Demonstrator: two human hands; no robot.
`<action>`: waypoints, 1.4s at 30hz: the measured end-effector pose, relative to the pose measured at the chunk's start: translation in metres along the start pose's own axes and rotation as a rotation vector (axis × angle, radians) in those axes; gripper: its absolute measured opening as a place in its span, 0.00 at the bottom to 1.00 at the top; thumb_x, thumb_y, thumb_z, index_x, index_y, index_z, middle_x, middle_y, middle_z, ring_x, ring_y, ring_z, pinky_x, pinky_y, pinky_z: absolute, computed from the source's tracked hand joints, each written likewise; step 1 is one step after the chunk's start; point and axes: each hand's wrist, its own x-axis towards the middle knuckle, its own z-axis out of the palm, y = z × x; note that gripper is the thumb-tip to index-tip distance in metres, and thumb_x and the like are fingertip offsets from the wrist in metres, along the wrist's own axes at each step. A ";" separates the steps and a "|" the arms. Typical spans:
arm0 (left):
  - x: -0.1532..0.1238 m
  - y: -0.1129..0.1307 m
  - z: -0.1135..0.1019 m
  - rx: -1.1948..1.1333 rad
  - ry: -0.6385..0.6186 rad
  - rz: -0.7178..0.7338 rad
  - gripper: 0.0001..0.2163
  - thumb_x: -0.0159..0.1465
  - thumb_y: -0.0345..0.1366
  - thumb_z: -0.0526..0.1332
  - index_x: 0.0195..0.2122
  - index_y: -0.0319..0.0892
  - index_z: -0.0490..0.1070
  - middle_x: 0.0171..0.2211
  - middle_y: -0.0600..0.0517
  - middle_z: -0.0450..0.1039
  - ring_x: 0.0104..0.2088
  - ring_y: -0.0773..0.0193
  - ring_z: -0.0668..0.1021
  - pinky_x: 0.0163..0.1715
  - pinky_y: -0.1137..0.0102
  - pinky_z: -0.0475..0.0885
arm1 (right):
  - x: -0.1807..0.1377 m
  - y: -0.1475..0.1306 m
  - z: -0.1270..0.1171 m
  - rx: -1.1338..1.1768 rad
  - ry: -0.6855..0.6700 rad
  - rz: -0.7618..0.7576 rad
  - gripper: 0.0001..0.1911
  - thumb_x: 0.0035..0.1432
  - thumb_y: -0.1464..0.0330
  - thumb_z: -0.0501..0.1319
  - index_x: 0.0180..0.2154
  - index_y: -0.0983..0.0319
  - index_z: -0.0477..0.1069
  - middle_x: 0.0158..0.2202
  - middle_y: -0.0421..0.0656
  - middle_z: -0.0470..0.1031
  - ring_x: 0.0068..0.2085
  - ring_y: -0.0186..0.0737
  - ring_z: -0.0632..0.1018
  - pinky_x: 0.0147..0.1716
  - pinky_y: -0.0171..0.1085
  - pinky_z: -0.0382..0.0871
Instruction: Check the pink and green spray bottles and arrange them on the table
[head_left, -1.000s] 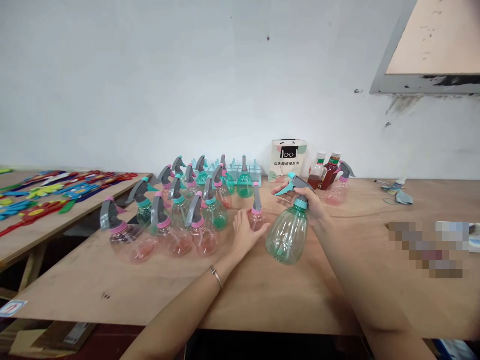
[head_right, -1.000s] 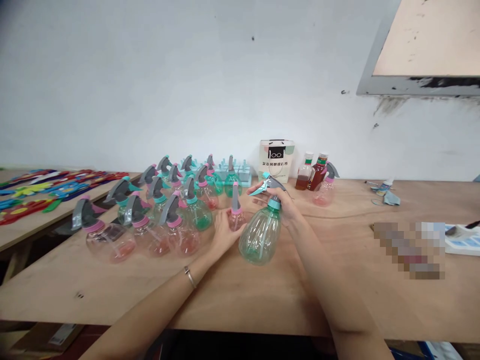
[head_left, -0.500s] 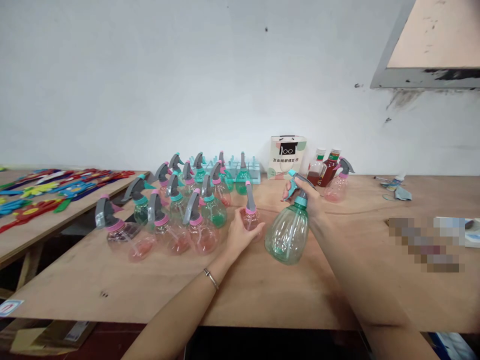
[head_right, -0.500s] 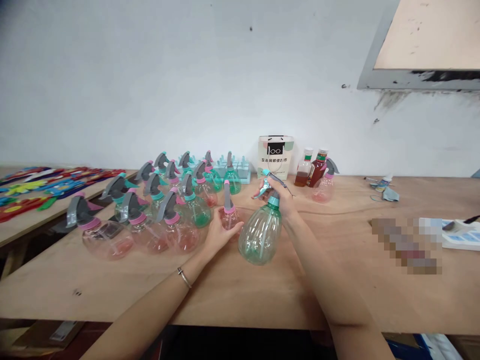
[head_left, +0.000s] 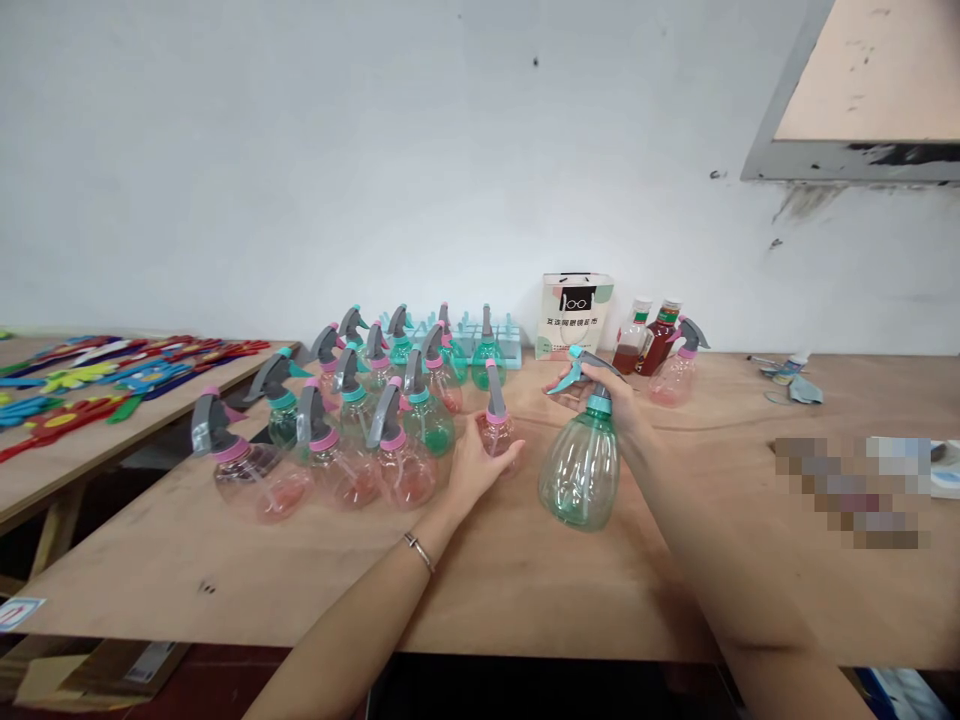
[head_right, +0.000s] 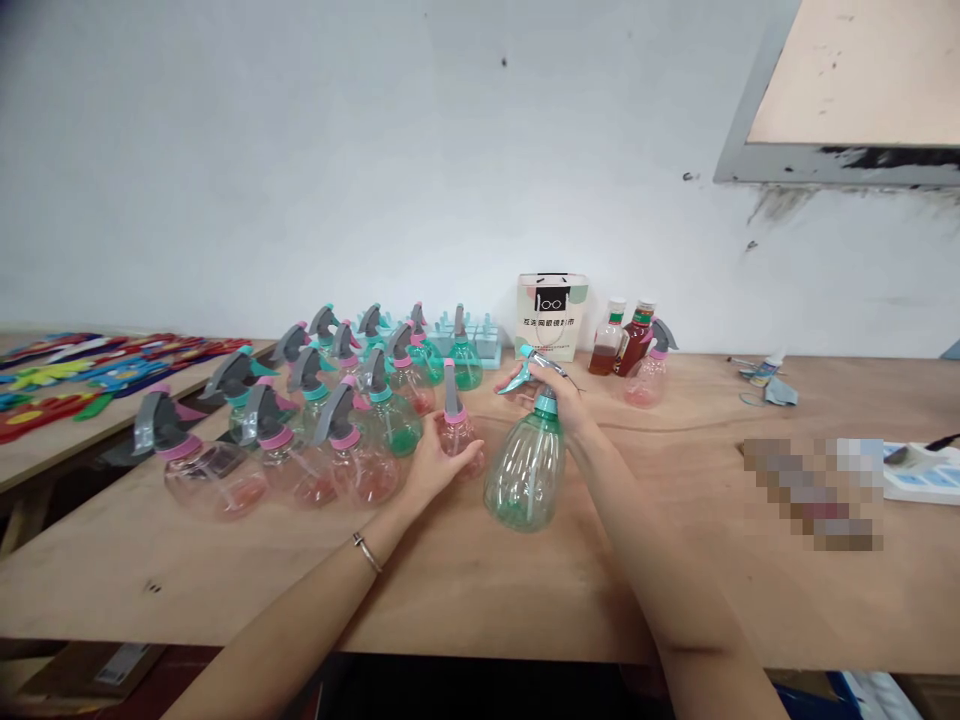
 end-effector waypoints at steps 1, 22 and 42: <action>0.000 0.000 0.000 -0.001 -0.001 0.000 0.31 0.53 0.46 0.71 0.54 0.44 0.58 0.52 0.42 0.74 0.53 0.49 0.78 0.53 0.56 0.71 | 0.000 0.001 0.000 -0.006 -0.006 -0.003 0.15 0.45 0.56 0.69 0.30 0.58 0.73 0.29 0.42 0.80 0.41 0.48 0.82 0.46 0.46 0.76; 0.000 -0.001 0.000 -0.026 -0.022 -0.009 0.32 0.54 0.47 0.71 0.54 0.43 0.58 0.51 0.41 0.75 0.52 0.49 0.79 0.52 0.55 0.72 | 0.001 0.007 0.000 -0.030 0.191 -0.131 0.16 0.44 0.55 0.72 0.25 0.58 0.73 0.23 0.38 0.75 0.30 0.40 0.79 0.36 0.40 0.77; 0.001 0.000 0.000 -0.035 -0.018 0.008 0.31 0.53 0.46 0.71 0.53 0.43 0.58 0.53 0.41 0.73 0.54 0.49 0.78 0.54 0.55 0.71 | -0.001 -0.012 -0.048 -0.679 0.333 -0.201 0.17 0.50 0.54 0.69 0.38 0.57 0.80 0.33 0.40 0.80 0.38 0.42 0.78 0.38 0.40 0.72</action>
